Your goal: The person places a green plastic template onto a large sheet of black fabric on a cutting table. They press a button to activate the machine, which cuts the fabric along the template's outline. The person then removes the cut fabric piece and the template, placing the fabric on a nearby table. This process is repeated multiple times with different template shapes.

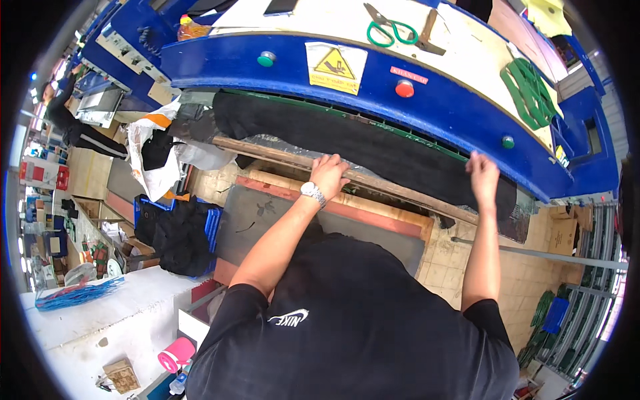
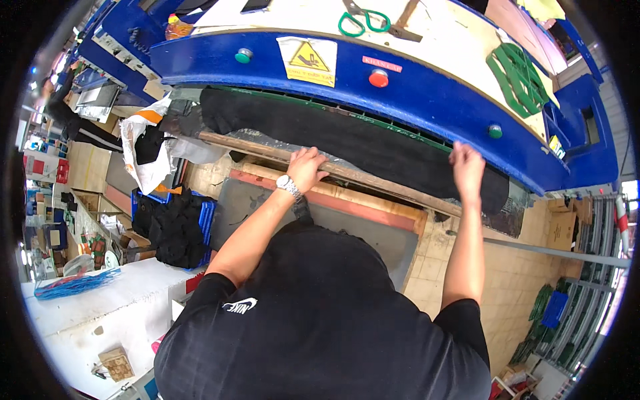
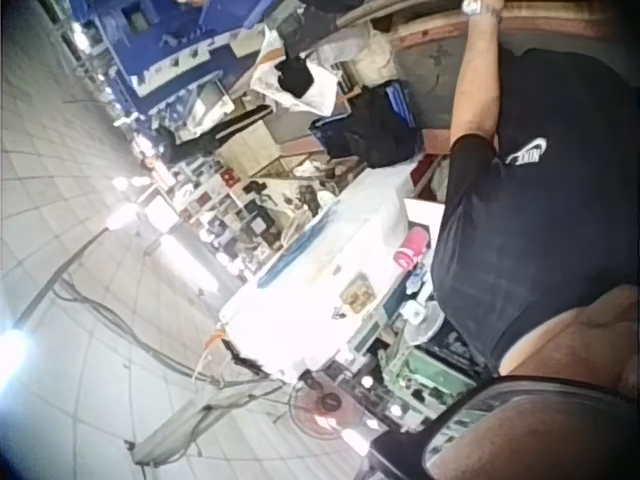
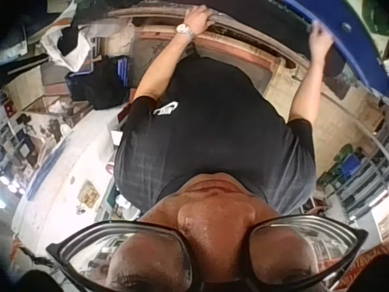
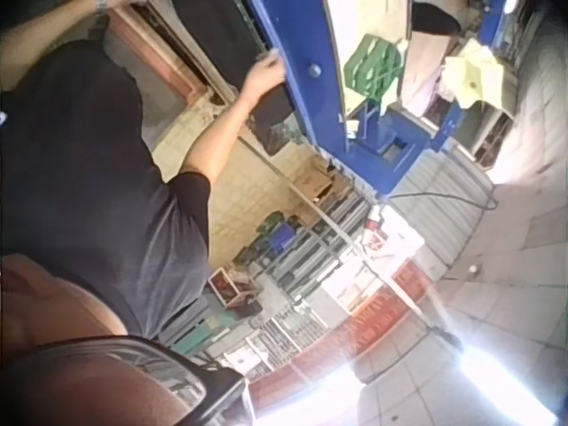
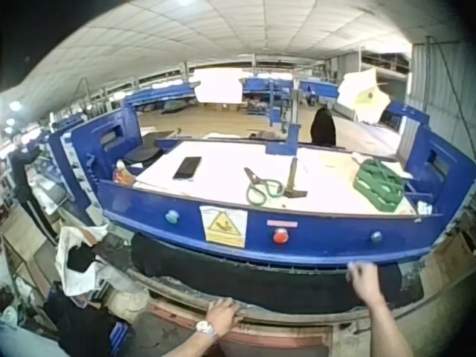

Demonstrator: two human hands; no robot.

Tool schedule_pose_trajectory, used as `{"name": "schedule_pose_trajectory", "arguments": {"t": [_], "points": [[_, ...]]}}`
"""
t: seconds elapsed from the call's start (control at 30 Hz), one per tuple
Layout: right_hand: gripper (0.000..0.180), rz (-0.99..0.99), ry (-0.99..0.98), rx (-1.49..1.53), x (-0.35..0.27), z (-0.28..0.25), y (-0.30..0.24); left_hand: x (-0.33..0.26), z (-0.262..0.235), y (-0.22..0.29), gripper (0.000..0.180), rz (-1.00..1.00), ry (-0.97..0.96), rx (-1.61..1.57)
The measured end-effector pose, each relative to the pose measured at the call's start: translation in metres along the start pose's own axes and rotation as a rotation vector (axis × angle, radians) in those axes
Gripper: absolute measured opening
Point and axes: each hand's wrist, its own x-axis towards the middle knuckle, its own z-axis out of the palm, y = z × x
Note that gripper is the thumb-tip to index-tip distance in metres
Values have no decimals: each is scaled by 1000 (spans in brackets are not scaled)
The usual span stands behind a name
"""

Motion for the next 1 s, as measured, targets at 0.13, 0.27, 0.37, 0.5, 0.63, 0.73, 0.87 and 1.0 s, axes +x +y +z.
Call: {"name": "schedule_pose_trajectory", "arguments": {"t": [0.13,0.27,0.37,0.5,0.63,0.73,0.87,1.0], "points": [[32,-16,-204,-109,-84,26,-29,3,2,0,41,29,47,-8],[36,-118,-322,-322,-115,47,-25,10,-2,2,38,-5,-43,3],[44,-198,-244,-444,-126,52,-35,4,-1,-1,42,-22,-99,85],[42,-120,-158,-451,-135,56,-20,12,0,10,41,-25,-97,84],[37,-63,-183,-416,-137,60,-27,8,3,1,34,-55,-101,-49],[34,-29,-213,-404,-134,61,-26,10,4,2,32,-64,-81,-43],[35,-42,-246,-388,-132,61,-24,10,-1,3,35,-87,-114,-43],[37,-64,-310,-430,-151,57,-17,-18,-1,11,33,-61,-90,-40]]}}
